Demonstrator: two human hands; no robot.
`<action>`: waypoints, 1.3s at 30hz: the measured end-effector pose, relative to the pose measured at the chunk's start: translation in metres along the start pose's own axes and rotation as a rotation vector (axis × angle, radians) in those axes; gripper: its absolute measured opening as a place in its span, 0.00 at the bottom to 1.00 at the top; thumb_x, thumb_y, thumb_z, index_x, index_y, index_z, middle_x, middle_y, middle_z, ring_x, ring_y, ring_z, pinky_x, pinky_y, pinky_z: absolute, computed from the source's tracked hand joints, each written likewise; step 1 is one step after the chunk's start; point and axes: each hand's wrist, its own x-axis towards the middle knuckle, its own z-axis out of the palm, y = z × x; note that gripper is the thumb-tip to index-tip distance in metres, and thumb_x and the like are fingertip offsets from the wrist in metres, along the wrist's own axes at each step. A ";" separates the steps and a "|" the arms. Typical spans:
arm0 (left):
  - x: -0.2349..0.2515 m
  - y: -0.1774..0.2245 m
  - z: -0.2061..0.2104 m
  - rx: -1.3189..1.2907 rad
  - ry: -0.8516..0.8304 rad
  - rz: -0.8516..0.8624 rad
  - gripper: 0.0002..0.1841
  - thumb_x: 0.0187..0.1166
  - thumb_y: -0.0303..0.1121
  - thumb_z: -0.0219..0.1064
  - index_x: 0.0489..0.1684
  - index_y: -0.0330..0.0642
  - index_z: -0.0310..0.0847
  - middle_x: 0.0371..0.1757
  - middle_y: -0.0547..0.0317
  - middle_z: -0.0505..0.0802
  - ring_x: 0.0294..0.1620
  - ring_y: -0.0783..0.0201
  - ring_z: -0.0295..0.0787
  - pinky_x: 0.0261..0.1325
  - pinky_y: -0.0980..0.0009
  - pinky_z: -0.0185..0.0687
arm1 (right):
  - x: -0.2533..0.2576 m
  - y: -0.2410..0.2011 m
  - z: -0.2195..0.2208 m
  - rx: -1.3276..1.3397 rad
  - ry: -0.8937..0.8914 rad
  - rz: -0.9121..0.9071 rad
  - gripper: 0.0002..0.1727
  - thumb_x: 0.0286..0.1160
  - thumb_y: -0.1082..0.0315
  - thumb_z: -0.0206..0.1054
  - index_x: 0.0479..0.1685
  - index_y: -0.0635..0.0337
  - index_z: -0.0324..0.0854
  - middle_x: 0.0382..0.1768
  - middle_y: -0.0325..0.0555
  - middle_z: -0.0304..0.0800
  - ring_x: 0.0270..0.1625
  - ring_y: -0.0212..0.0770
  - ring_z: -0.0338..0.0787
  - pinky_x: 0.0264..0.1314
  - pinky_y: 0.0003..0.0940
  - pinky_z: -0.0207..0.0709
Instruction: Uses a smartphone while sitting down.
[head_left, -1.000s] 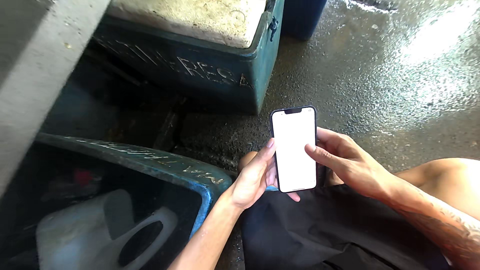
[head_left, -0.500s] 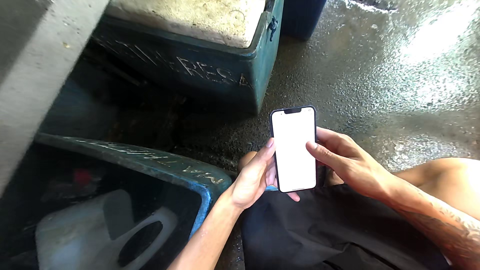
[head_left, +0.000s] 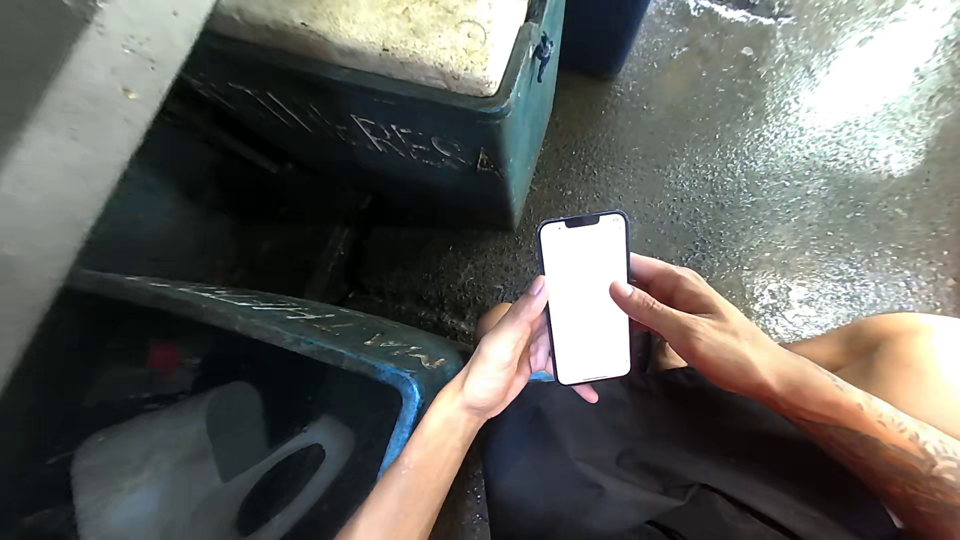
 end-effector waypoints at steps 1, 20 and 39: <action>0.000 0.000 0.000 -0.002 -0.002 -0.001 0.35 0.85 0.65 0.51 0.68 0.42 0.79 0.53 0.52 0.95 0.49 0.56 0.97 0.45 0.56 0.96 | 0.000 0.000 0.000 0.002 0.001 0.001 0.13 0.91 0.62 0.52 0.59 0.53 0.81 0.40 0.36 0.93 0.43 0.28 0.92 0.46 0.22 0.87; 0.000 0.001 0.002 -0.008 0.021 -0.011 0.34 0.85 0.64 0.52 0.68 0.42 0.78 0.54 0.51 0.95 0.49 0.55 0.97 0.45 0.57 0.96 | 0.000 0.000 0.001 0.017 -0.015 0.002 0.12 0.83 0.70 0.62 0.62 0.56 0.79 0.43 0.38 0.96 0.42 0.30 0.95 0.44 0.21 0.89; 0.000 0.001 0.000 -0.008 -0.017 -0.008 0.33 0.87 0.64 0.48 0.67 0.43 0.79 0.55 0.51 0.95 0.51 0.55 0.97 0.47 0.57 0.96 | 0.001 0.001 0.000 0.044 -0.013 0.009 0.16 0.92 0.62 0.49 0.62 0.54 0.81 0.43 0.39 0.93 0.44 0.31 0.94 0.49 0.25 0.89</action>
